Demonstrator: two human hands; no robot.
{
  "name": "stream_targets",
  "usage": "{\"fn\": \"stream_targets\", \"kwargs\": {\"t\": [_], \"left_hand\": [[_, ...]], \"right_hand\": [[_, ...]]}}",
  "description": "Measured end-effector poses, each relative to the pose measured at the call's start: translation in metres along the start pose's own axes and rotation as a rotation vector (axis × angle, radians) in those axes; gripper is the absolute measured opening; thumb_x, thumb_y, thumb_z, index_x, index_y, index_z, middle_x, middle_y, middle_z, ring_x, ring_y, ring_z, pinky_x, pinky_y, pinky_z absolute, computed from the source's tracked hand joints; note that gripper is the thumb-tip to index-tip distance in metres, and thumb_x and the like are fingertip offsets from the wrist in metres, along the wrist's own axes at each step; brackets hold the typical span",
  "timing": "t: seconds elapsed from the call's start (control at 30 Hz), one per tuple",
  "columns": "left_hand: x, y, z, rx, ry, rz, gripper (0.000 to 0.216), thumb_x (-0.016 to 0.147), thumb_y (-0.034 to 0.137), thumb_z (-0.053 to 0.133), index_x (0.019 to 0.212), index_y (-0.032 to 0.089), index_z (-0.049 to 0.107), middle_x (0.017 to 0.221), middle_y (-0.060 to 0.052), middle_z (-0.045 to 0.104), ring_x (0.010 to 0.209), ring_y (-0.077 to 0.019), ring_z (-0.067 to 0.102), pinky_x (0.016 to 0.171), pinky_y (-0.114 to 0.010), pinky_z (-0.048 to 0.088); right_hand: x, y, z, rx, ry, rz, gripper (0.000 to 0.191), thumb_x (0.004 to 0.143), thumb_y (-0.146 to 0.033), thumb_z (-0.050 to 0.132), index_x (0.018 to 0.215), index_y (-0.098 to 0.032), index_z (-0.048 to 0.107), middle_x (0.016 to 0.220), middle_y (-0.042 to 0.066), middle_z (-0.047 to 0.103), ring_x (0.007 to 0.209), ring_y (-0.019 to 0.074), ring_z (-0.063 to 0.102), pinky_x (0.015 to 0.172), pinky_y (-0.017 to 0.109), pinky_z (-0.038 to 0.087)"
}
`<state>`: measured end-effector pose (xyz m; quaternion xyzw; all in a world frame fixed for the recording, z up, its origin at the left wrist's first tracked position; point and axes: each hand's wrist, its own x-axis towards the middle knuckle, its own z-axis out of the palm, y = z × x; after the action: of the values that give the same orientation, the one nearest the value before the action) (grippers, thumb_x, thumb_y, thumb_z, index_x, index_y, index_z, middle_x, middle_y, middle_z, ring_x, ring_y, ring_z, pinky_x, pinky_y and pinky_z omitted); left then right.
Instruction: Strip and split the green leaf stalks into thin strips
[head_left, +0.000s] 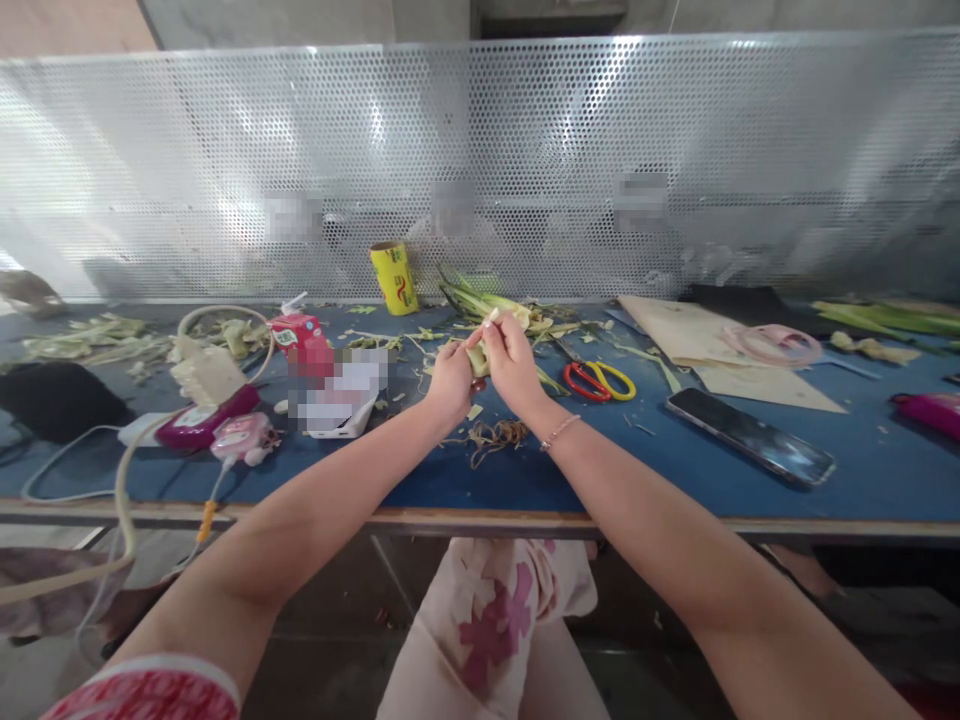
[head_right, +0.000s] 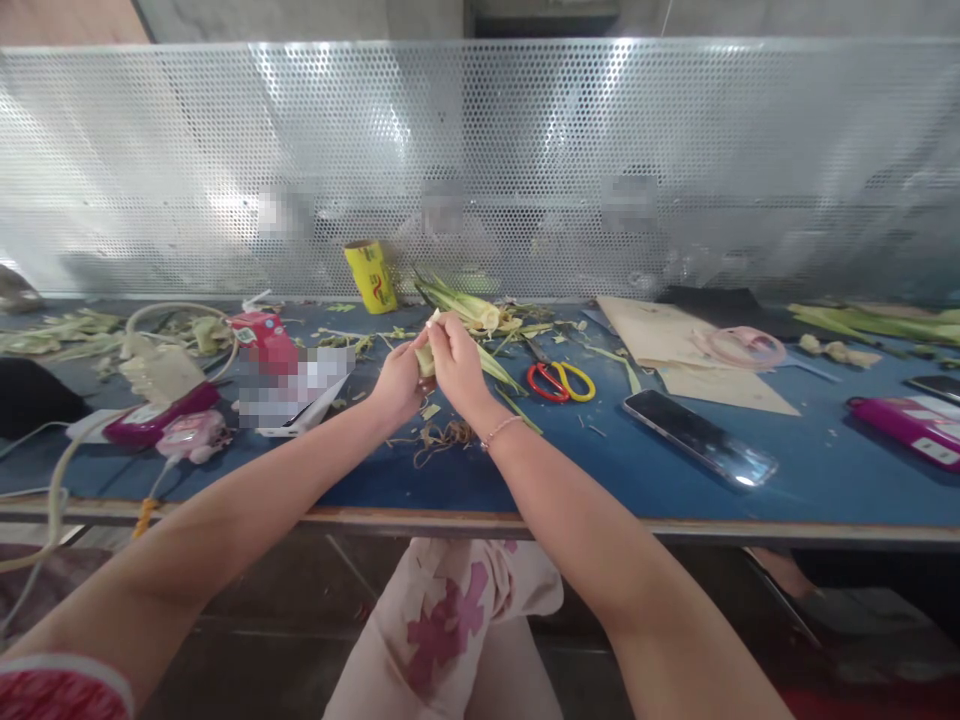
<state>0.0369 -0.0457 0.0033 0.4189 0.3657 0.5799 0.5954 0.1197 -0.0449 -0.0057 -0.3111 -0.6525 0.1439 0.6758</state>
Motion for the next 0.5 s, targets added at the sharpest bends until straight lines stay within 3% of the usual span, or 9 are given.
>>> {"fn": "stream_targets", "kwargs": {"t": [0.33,0.5], "left_hand": [[-0.0029,0.0032,0.0018,-0.038,0.049,-0.074,0.016,0.072,0.007,0.045,0.061,0.018,0.039,0.045,0.006,0.037,0.034,-0.0041,0.029,0.039,-0.018,0.019],[-0.0002,-0.0012,-0.0006,0.044,0.083,-0.039,0.016,0.073,0.01,0.042,0.061,0.019,0.038,0.044,0.005,0.037,0.034,-0.0067,0.031,0.038,-0.019,0.022]], "right_hand": [[-0.0012,0.0013,0.0014,0.069,0.001,0.112,0.018,0.094,-0.036,0.04,0.082,-0.023,0.045,0.056,-0.005,0.054,0.054,0.0104,0.052,0.061,0.027,0.041],[-0.0034,-0.0004,0.003,0.061,-0.004,0.142,0.017,0.095,-0.035,0.039,0.084,-0.023,0.046,0.054,-0.006,0.053,0.05,0.0103,0.049,0.056,0.027,0.039]]}}
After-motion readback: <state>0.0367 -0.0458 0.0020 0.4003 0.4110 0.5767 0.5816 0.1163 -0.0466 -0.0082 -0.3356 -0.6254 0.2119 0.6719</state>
